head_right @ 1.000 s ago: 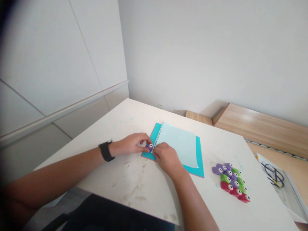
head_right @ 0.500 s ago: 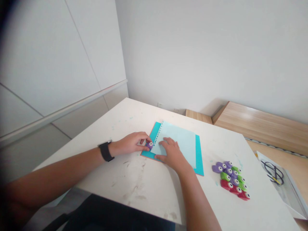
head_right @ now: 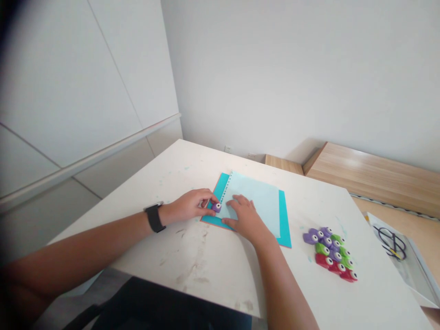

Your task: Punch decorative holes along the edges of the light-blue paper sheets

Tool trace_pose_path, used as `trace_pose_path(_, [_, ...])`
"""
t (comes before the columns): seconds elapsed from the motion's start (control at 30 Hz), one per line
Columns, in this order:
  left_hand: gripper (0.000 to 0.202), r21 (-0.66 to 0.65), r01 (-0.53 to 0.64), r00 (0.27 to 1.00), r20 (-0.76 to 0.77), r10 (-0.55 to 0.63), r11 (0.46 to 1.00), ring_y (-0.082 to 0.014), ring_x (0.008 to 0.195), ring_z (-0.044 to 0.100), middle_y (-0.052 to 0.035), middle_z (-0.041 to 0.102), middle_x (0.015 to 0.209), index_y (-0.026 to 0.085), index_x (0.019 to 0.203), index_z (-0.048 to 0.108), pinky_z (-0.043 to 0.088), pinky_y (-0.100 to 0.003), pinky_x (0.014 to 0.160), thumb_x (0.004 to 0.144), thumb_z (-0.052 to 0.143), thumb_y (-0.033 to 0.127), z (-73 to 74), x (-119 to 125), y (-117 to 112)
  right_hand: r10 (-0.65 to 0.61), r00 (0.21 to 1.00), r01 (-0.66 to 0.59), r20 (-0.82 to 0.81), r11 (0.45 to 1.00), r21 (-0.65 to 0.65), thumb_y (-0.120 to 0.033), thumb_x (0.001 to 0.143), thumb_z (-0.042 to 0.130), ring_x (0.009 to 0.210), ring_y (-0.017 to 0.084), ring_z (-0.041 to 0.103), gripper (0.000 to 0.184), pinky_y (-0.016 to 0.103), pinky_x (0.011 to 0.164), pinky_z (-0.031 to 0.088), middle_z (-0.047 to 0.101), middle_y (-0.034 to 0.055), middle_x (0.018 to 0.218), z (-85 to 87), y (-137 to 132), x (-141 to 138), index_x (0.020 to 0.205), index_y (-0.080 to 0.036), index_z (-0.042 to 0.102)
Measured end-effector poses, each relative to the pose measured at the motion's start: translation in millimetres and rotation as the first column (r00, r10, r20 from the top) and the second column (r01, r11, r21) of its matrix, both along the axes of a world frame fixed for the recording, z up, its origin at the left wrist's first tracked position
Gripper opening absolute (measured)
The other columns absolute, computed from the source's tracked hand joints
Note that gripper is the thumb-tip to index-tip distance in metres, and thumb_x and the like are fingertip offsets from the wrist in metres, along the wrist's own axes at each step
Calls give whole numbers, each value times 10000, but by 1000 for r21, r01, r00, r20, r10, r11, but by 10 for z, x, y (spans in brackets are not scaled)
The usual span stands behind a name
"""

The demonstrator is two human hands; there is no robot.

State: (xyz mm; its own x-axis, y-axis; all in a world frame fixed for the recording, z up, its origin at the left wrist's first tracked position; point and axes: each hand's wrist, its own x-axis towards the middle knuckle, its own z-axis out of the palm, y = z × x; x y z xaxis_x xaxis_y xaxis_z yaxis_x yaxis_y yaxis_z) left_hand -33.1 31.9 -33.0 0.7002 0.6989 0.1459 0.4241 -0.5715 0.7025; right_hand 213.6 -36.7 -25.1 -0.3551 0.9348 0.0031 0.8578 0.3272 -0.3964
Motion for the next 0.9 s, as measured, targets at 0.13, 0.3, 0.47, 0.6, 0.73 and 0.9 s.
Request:
trace_pose_path(0.13, [484, -75, 68, 998, 23, -66, 995, -138, 728, 577, -28, 657, 883, 211, 1117, 696, 416, -242, 675, 769, 730, 547, 18, -26, 18, 3, 1000, -3, 5, 1000, -3, -439, 853, 694, 1385, 313, 376, 501, 536, 1115, 302, 453, 143, 1461, 13, -7, 0, 1309, -261, 587])
trace_pose_path(0.3, [433, -170, 119, 992, 56, -111, 978, -150, 779, 622, -52, 706, 936, 202, 1160, 689, 443, -241, 701, 838, 678, 491, 23, -67, 56, -4, 1000, 4, 13, 1000, -11, -434, 863, 679, 1384, 310, 379, 485, 535, 1120, 298, 441, 141, 1471, 12, -4, 1, 1306, -260, 588])
trace_pose_path(0.47, [402, -61, 99, 995, 20, -98, 993, -137, 741, 579, -36, 690, 906, 225, 1128, 716, 412, -238, 678, 833, 683, 496, 8, -40, 48, -4, 1000, 4, 12, 1000, -17, -406, 863, 679, 1382, 306, 386, 478, 524, 1126, 299, 443, 138, 1473, 28, -7, -7, 1308, -255, 590])
trace_pose_path(0.6, [420, -45, 78, 997, 1, -78, 996, -122, 670, 542, -6, 648, 801, 234, 1123, 713, 383, -232, 627, 822, 685, 524, 35, -38, 33, -3, 1000, 3, -9, 1000, -2, -404, 849, 695, 1371, 306, 399, 487, 512, 1122, 309, 454, 138, 1465, 7, -6, -5, 1301, -247, 601])
trace_pose_path(0.73, [469, -68, 54, 999, 5, -54, 996, -119, 656, 549, -1, 637, 775, 222, 1124, 703, 390, -229, 618, 801, 690, 562, 99, -43, 15, 12, 995, -6, -98, 999, 54, -358, 830, 716, 1292, 285, 477, 413, 450, 1091, 362, 545, 129, 1374, 4, 0, -24, 1216, -223, 657])
trace_pose_path(0.9, [424, -192, 1, 997, 79, 14, 981, -144, 765, 619, -35, 705, 890, 195, 1068, 699, 442, -237, 673, 825, 662, 541, 130, -30, 8, -58, 954, 103, -293, 985, 141, -329, 886, 626, 996, 228, 604, 167, 374, 950, 444, 703, 65, 997, 158, 7, -86, 984, -214, 697])
